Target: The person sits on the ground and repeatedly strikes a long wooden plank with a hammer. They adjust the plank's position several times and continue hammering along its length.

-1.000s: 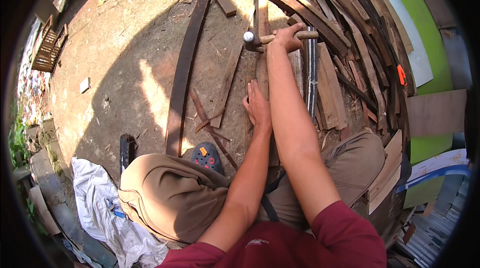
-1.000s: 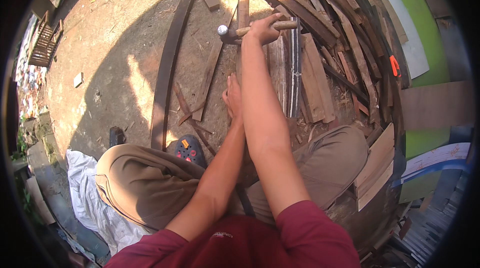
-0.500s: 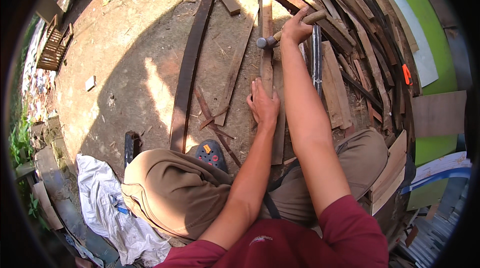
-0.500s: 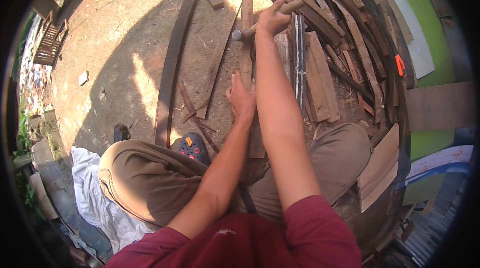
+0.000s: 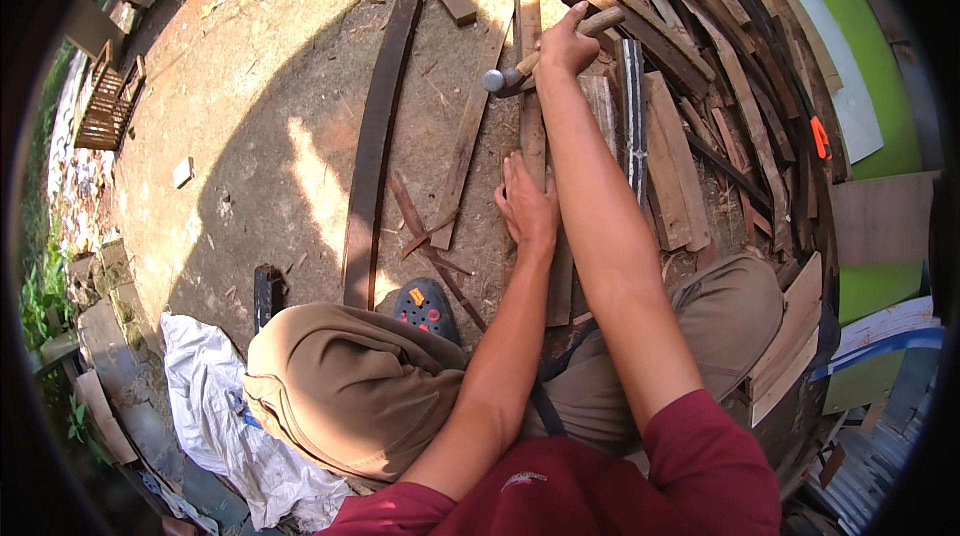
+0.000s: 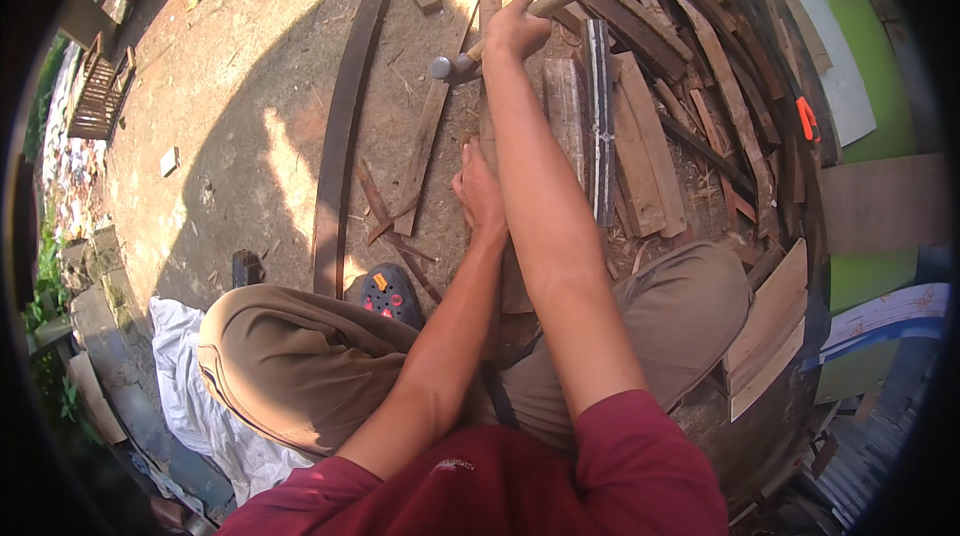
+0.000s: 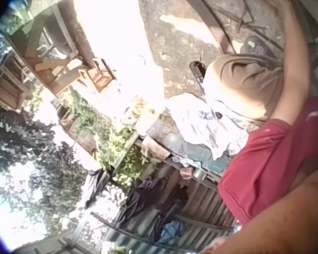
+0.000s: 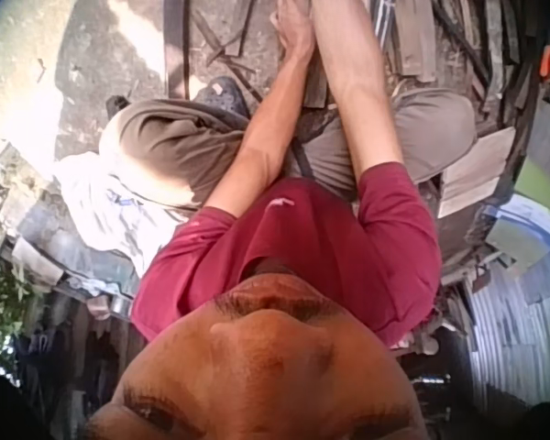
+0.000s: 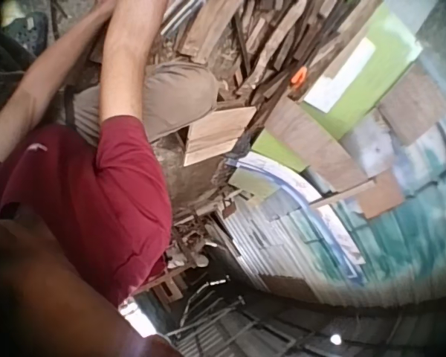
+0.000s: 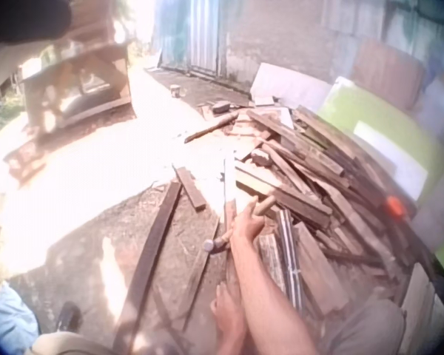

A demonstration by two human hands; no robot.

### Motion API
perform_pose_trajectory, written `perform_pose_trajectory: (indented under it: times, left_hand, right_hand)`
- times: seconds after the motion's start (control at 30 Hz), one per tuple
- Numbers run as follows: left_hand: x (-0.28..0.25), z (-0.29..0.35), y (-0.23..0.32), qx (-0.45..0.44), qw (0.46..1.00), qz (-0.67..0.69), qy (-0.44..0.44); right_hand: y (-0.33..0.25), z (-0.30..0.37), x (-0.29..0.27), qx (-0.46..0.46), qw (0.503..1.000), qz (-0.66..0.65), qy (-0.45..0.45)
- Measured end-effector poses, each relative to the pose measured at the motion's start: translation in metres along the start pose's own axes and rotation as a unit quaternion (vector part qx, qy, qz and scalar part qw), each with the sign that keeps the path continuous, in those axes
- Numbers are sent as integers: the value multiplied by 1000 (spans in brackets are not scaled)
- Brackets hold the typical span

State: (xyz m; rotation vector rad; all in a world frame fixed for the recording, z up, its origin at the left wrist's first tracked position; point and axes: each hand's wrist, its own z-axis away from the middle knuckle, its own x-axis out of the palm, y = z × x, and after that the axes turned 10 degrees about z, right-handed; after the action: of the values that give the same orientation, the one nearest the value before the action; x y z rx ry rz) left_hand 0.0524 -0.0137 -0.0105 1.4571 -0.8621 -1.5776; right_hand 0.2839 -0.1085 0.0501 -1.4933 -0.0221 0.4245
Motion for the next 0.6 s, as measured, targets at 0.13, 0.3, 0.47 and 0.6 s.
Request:
perform_pose_trajectory:
  times: [0.13, 0.3, 0.47, 0.6]
  left_hand:
    - [-10, -3, -11, -10, 1000, -10, 10]
    - [-14, -2, -11, -7, 1000, -11, -3]
    - [-11, -2, -1, -16, 1000, 1, -14]
    - [-11, -3, -10, -20, 1000, -21, -11]
  right_hand:
    - [-22, 34, -17, 163, 985, -43, -19]
    - [-15, 34, -17, 108, 991, -76, 0]
    - [-2, 13, -18, 61, 997, -38, -8]
    - [-2, 23, -16, 25, 998, -55, 21]
